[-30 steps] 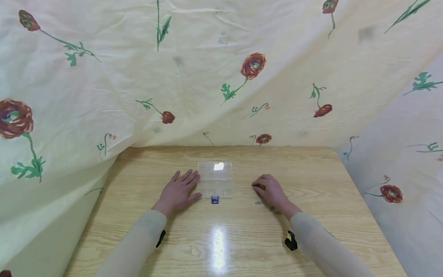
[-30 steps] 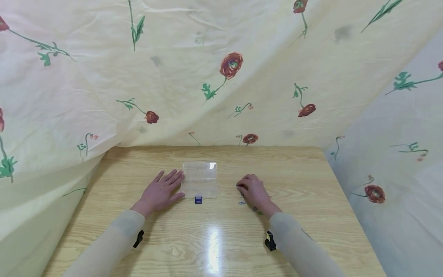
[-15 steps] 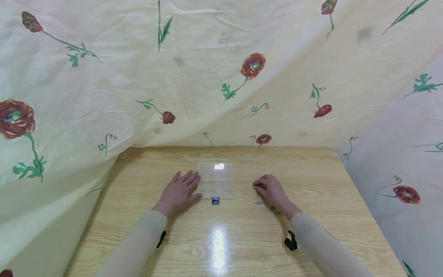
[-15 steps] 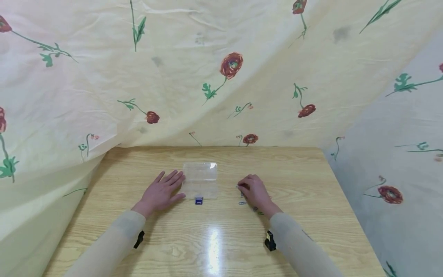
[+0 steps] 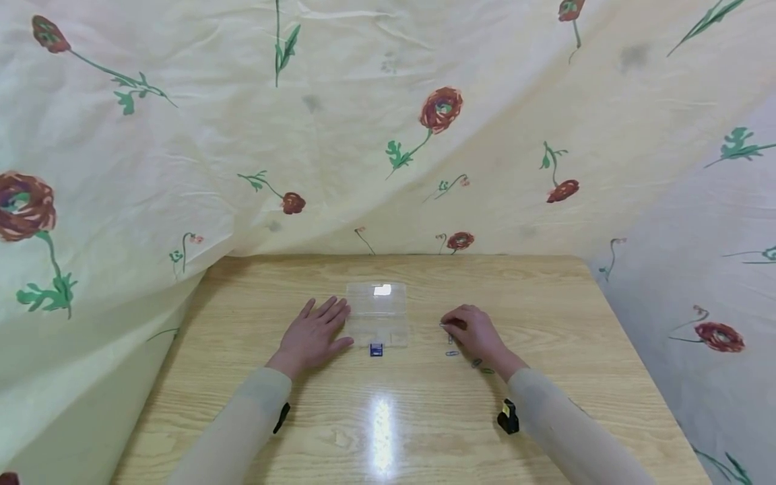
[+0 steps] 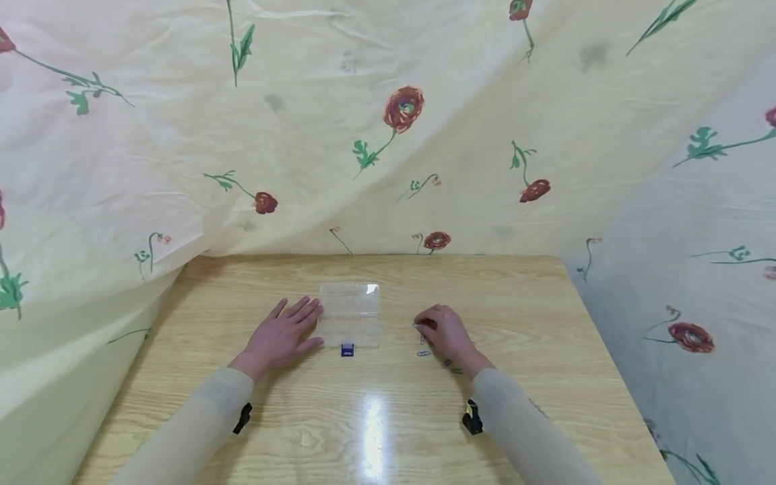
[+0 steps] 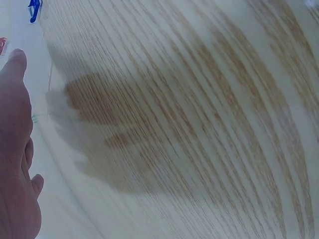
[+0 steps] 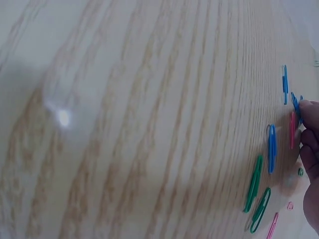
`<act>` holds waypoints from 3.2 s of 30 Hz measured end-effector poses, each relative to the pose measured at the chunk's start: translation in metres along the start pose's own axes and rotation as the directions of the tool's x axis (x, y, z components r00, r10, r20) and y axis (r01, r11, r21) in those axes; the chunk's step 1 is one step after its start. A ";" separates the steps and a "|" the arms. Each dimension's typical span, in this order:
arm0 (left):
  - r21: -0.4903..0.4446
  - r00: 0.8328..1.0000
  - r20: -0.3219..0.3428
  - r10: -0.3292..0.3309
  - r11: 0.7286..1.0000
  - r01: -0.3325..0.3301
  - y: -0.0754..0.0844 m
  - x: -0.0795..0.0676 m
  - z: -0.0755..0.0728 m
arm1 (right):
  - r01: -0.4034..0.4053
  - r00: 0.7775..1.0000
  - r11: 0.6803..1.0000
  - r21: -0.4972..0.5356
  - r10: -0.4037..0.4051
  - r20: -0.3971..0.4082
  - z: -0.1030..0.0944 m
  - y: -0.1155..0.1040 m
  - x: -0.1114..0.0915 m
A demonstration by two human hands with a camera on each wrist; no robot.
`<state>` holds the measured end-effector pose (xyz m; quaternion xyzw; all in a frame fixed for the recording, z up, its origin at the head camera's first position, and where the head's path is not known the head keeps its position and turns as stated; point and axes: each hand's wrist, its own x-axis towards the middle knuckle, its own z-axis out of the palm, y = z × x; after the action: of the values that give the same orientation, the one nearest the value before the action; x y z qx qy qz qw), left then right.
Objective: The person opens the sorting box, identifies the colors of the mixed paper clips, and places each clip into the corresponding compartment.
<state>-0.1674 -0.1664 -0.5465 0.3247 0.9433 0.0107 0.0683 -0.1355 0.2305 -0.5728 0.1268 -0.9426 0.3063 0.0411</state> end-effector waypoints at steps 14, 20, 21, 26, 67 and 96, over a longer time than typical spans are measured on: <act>-0.001 1.000 -0.012 0.007 1.000 -0.007 -0.001 0.003 -0.002 | -0.035 0.999 0.999 -0.035 0.036 0.034 0.002 -0.001 0.006; 0.000 1.000 -0.015 0.014 1.000 -0.014 -0.006 0.006 -0.001 | -0.028 1.000 0.998 -0.053 0.027 -0.004 0.003 0.000 0.009; 0.001 1.000 -0.016 0.015 1.000 -0.015 -0.007 0.007 0.000 | -0.026 1.000 0.998 -0.055 0.026 -0.005 0.003 0.001 0.009; 0.004 1.000 -0.026 0.016 1.000 -0.016 -0.009 0.010 0.001 | -0.035 0.999 0.997 -0.070 0.037 0.016 0.003 0.001 0.014; 0.033 0.999 -0.048 0.008 0.999 -0.006 -0.003 0.014 0.006 | 0.173 0.985 0.965 -0.199 -0.165 0.057 0.000 0.004 0.018; 0.009 0.998 -0.052 0.026 1.000 -0.025 -0.009 0.006 0.004 | 0.147 0.987 0.988 0.042 -0.150 0.061 0.024 -0.069 0.049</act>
<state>-0.1772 -0.1699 -0.5515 0.3365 0.9406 0.0163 0.0420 -0.1647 0.1521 -0.5459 0.2072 -0.9255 0.3155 0.0314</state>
